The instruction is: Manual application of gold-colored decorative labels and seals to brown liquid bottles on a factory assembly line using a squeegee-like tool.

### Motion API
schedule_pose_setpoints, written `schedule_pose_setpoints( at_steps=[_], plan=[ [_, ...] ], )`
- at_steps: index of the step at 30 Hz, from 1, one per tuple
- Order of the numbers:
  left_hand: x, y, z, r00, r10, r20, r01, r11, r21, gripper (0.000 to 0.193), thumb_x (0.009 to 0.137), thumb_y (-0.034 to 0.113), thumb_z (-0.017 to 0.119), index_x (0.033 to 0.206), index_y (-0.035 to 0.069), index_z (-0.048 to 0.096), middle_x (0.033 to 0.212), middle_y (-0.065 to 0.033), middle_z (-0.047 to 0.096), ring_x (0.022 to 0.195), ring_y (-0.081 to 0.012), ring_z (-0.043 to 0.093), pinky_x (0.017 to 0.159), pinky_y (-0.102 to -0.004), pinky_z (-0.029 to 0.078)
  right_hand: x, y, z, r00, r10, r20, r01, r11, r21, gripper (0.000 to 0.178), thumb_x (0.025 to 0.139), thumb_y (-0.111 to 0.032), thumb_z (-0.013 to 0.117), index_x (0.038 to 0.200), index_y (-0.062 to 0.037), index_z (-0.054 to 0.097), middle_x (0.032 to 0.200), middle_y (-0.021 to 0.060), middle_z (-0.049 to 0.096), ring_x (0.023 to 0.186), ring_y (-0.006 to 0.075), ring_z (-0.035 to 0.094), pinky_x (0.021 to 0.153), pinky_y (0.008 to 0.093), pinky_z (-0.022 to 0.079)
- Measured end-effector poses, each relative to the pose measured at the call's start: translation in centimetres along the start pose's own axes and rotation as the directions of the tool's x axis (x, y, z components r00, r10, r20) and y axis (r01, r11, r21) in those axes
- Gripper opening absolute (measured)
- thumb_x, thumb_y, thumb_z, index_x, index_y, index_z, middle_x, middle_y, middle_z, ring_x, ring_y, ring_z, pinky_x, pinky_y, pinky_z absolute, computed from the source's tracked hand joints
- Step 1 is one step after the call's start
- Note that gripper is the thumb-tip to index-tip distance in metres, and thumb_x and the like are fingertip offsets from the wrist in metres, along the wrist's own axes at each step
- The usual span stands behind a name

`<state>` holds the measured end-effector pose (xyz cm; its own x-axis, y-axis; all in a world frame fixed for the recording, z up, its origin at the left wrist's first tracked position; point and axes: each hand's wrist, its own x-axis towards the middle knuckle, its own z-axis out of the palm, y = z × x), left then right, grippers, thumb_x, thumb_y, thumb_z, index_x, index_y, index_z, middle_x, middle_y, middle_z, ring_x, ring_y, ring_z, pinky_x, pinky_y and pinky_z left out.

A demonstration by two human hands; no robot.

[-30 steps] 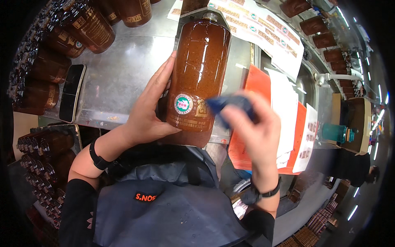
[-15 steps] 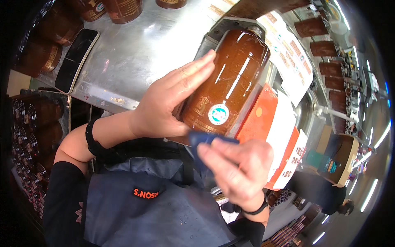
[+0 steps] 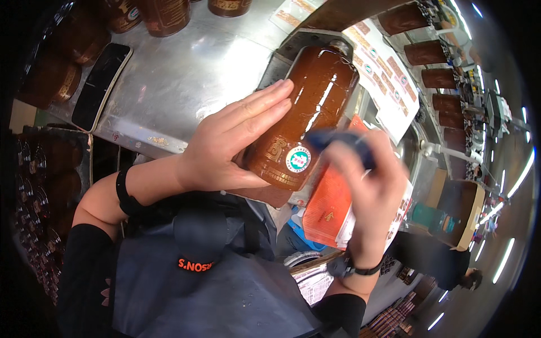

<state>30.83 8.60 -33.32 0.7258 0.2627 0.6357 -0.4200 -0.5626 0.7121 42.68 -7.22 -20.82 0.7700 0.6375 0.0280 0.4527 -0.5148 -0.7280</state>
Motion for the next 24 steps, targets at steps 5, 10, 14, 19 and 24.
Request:
schedule_pose_setpoints(
  at_steps=[5, 10, 14, 19, 24],
  plan=[
    [0.1, 0.0, 0.1, 0.997, -0.026, 0.068, 0.025, 0.999, 0.022, 0.095, 0.068, 0.03, 0.084, 0.145, -0.004, 0.039, 0.153, -0.0225, 0.036, 0.142, -0.0376, 0.036, 0.115, -0.0435, 0.034, 0.1, -0.7, -1.3, 0.902, -0.42, 0.096, 0.43, 0.867, -0.253, 0.021, 0.074, -0.001, 0.077, 0.095, -0.0039, 0.073, 0.079, 0.0027, 0.065, 0.078, 0.0168, 0.056, 0.072, 0.0293, 0.045],
    [0.2, 0.0, -0.1, 0.979, -0.133, 0.152, 0.13, 0.991, 0.031, 0.116, 0.061, 0.03, 0.088, 0.152, -0.002, 0.023, 0.157, -0.0271, 0.024, 0.145, -0.0407, 0.028, 0.118, -0.0439, 0.029, 2.3, 1.9, -2.7, 0.864, -0.498, -0.075, 0.4, 0.768, -0.501, 0.025, 0.074, -0.005, 0.077, 0.098, -0.0101, 0.074, 0.079, 0.0043, 0.06, 0.078, 0.0226, 0.058, 0.078, 0.0322, 0.047],
    [-0.3, 0.0, -0.3, 0.966, -0.182, 0.184, 0.18, 0.983, 0.029, 0.121, 0.061, 0.025, 0.089, 0.154, -0.001, 0.015, 0.158, -0.0287, 0.019, 0.145, -0.0422, 0.027, 0.115, -0.0431, 0.033, 1.6, 2.1, -1.8, 0.854, -0.506, 0.117, 0.52, 0.836, -0.177, 0.023, 0.075, -0.005, 0.077, 0.097, -0.009, 0.074, 0.079, 0.0053, 0.063, 0.075, 0.0221, 0.059, 0.077, 0.0322, 0.048],
    [1.1, 1.8, -0.8, 0.954, -0.155, 0.257, 0.152, 0.988, 0.034, 0.117, 0.067, 0.031, 0.088, 0.154, 0.001, 0.016, 0.159, -0.0271, 0.017, 0.147, -0.0467, 0.018, 0.118, -0.0494, 0.025, 5.3, 11.6, -8.8, 0.989, 0.085, -0.12, -0.062, 0.98, 0.189, 0.025, 0.084, -0.01, 0.076, 0.107, -0.0013, 0.07, 0.088, 0.004, 0.069, 0.077, 0.0057, 0.06, 0.07, 0.0212, 0.048],
    [2.0, 3.1, -0.8, 0.945, -0.027, 0.325, -0.026, 0.987, 0.158, 0.096, 0.068, 0.03, 0.087, 0.148, 0.008, 0.038, 0.158, -0.0203, 0.026, 0.146, -0.0444, 0.023, 0.116, -0.0532, 0.028, 4.5, 18.0, -13.7, 0.935, 0.287, -0.208, -0.223, 0.933, 0.282, 0.028, 0.096, -0.015, 0.064, 0.123, -0.0063, 0.065, 0.091, -0.0022, 0.064, 0.074, 0.004, 0.057, 0.063, 0.0191, 0.046]
  ],
)
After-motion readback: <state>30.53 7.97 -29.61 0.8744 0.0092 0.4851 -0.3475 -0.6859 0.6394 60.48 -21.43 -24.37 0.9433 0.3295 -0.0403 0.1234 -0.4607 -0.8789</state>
